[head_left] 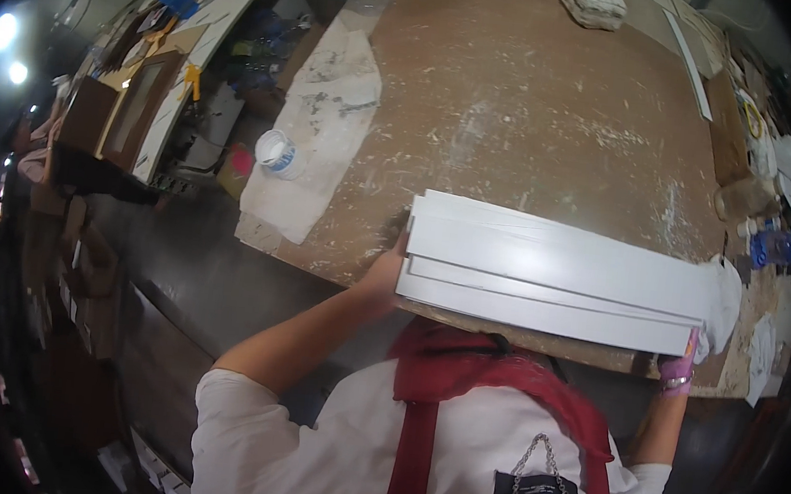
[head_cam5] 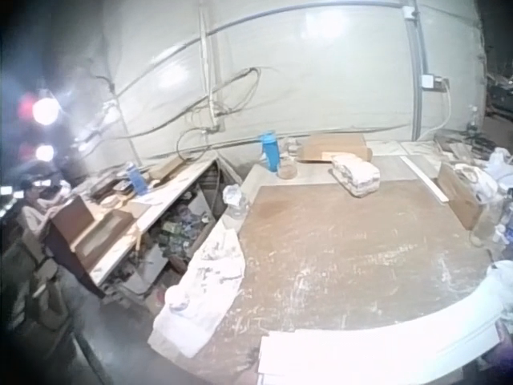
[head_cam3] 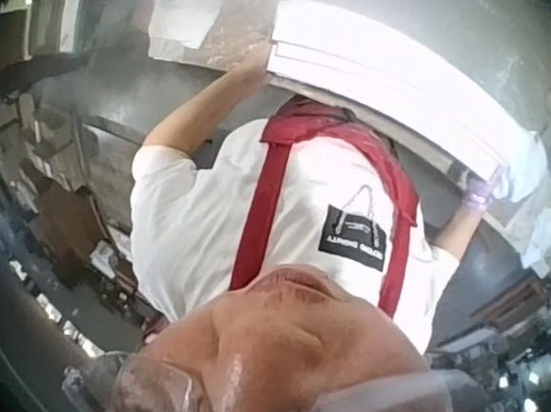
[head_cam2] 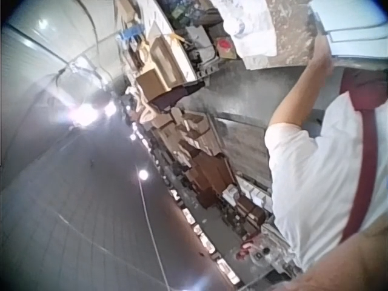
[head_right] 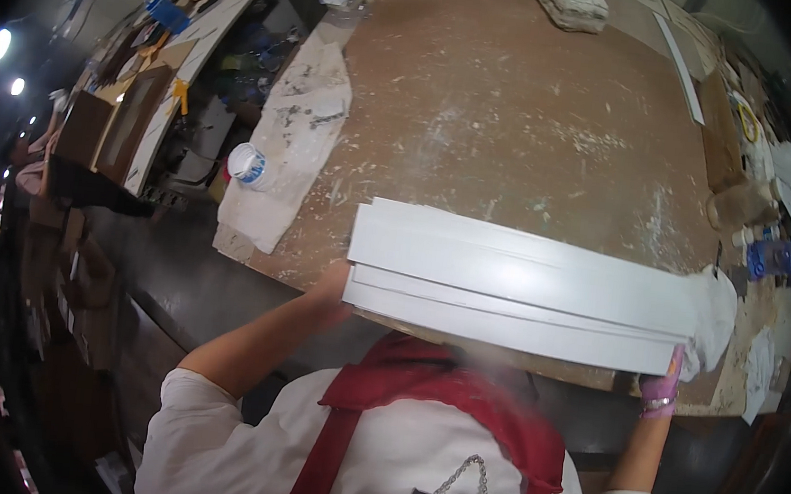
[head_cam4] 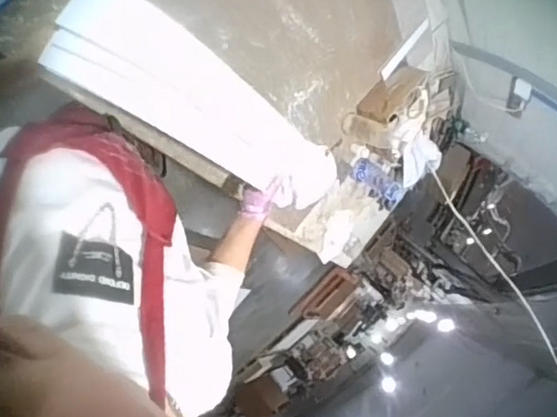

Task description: The person wipes down white furniture components with a cloth, uses a spray tool to clean the items, and stacks them on a workbench.

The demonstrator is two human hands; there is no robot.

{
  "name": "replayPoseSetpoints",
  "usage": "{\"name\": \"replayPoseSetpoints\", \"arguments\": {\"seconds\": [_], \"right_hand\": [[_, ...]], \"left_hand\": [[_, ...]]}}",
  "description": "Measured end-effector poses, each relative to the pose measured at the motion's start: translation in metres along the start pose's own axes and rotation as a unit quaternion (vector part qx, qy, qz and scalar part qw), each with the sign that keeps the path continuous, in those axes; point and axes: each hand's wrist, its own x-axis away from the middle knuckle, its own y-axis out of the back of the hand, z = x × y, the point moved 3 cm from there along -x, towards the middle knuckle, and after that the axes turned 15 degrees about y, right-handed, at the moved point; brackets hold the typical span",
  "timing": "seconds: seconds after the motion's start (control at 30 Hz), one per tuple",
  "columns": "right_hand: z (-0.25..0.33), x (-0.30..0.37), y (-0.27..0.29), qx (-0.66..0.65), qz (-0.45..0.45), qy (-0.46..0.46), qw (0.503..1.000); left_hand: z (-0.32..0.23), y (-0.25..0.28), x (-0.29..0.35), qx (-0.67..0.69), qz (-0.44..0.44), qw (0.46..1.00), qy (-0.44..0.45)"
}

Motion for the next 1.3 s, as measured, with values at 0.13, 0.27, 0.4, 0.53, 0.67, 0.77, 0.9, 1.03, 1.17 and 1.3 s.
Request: {"name": "replayPoseSetpoints", "arguments": {"seconds": [0.13, 0.27, 0.4, 0.53, 0.67, 0.77, 0.9, 1.03, 1.17, 1.3], "right_hand": [[0.014, 0.01, -0.019, -0.095, -0.057, -0.035, 0.993], [-0.011, 0.007, 0.026, 0.3, -0.01, 0.238, 0.924], [0.019, 0.004, 0.016, 0.372, 0.034, 0.198, 0.906], [0.033, 0.024, 0.011, 0.196, -0.146, 0.176, 0.954], [0.02, 0.084, 0.002, 0.566, -0.137, 0.205, 0.786], [-0.017, 0.121, -0.011, 0.613, -0.191, 0.299, 0.706], [-0.05, 0.207, -0.14, 0.16, -0.471, 0.004, 0.867], [-0.038, 0.231, -0.333, -0.1, -0.287, -0.114, 0.946], [0.062, 0.193, -0.567, -0.091, -0.451, -0.189, 0.868], [0.031, 0.206, -0.585, -0.011, -0.401, -0.179, 0.898]], "left_hand": [[0.0, -0.002, -0.001, 0.145, 0.025, 0.989, 0.018], [-0.008, 0.028, -0.002, 0.09, -0.048, 0.991, -0.084], [-0.058, 0.113, 0.034, -0.001, -0.209, 0.935, -0.285], [-0.129, 0.241, 0.059, 0.145, -0.358, 0.833, -0.396], [-0.182, 0.402, 0.063, 0.144, -0.454, 0.775, -0.416], [-0.23, 0.523, 0.05, 0.086, -0.492, 0.752, -0.429], [-0.327, 0.634, 0.027, 0.022, -0.551, 0.712, -0.434], [-0.386, 0.792, -0.028, -0.079, -0.571, 0.673, -0.464], [-0.453, 0.814, -0.062, -0.063, -0.478, 0.807, -0.341], [-0.5, 0.843, -0.109, -0.142, -0.584, 0.718, -0.351]]}}
